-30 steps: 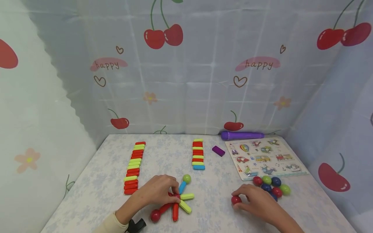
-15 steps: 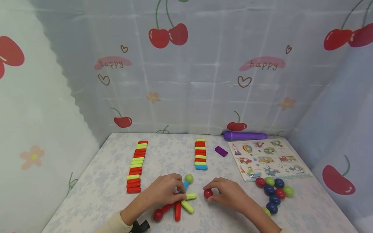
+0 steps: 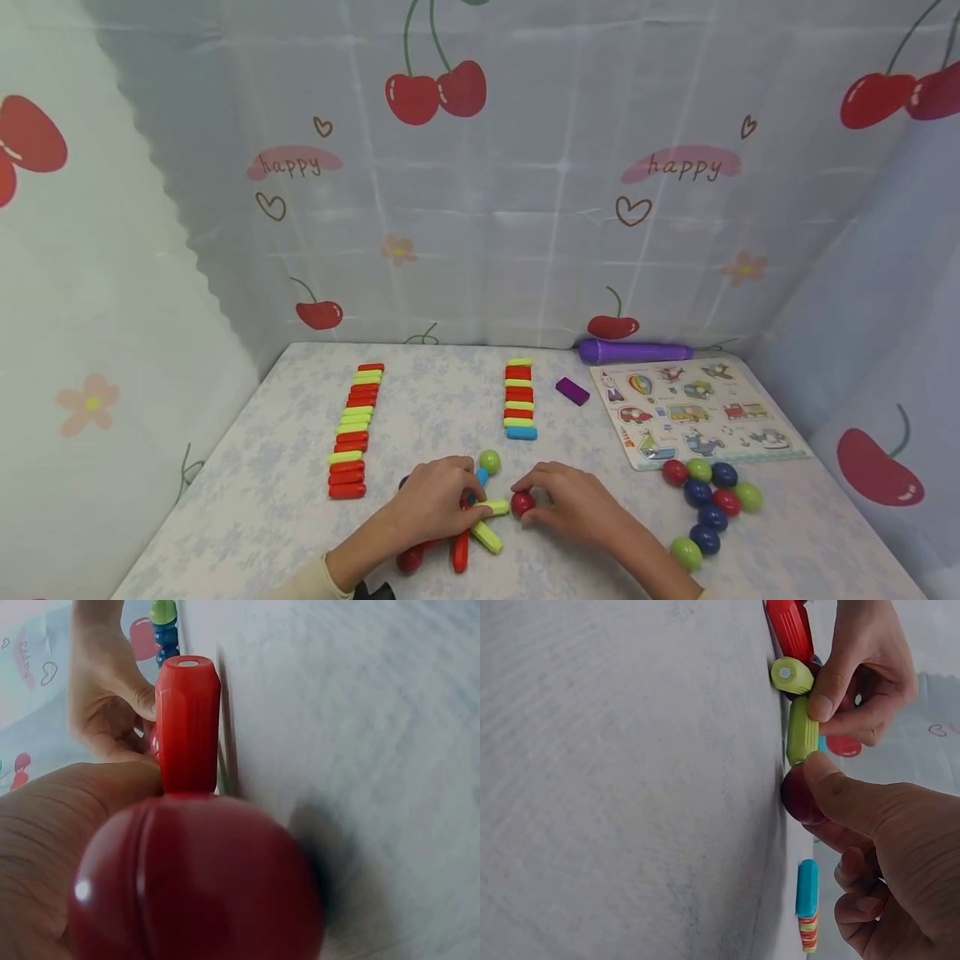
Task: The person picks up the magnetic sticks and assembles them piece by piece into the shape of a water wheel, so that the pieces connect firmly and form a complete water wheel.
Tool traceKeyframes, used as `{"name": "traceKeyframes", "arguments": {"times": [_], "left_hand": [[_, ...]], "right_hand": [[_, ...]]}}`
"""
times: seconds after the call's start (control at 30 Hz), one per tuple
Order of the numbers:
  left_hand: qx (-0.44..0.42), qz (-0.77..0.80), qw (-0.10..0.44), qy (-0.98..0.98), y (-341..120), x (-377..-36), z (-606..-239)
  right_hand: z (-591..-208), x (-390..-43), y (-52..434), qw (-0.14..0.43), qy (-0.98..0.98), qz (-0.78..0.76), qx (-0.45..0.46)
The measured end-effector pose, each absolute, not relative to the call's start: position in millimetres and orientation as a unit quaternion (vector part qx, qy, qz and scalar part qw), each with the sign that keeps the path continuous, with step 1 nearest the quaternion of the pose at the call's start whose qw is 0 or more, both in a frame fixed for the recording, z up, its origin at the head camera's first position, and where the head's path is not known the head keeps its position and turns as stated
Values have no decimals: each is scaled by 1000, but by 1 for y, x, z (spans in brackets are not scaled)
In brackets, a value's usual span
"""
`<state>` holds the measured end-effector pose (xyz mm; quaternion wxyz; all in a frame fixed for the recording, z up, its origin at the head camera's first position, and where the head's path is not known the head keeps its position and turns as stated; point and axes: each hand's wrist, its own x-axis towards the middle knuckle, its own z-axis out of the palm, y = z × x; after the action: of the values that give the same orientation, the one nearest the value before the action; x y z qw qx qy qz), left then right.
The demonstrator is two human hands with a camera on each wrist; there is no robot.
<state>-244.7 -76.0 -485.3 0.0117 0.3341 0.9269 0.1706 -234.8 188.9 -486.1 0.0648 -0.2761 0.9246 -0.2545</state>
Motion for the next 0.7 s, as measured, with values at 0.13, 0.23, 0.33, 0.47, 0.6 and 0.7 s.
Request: {"name": "traceKeyframes", "arguments": {"times": [0.13, 0.23, 0.33, 0.47, 0.6, 0.7], "left_hand": [[336, 176, 8, 925, -76, -246, -486], [337, 183, 17, 923, -77, -247, -486], [337, 187, 27, 922, -79, -248, -484], [357, 184, 45, 915, -84, -250, -477], [387, 187, 89, 899, -95, -255, -467], [399, 192, 125, 888, -102, -258, -461]], "right_hand": [[-487, -235, 188, 63, 924, -254, -279], [-487, -235, 187, 61, 923, -253, -285], [-487, -236, 186, 60, 922, -251, -288], [-487, -236, 185, 60, 924, -250, -285], [-485, -234, 187, 54, 927, -242, -280], [-483, -230, 194, 53, 935, -235, -260]]}}
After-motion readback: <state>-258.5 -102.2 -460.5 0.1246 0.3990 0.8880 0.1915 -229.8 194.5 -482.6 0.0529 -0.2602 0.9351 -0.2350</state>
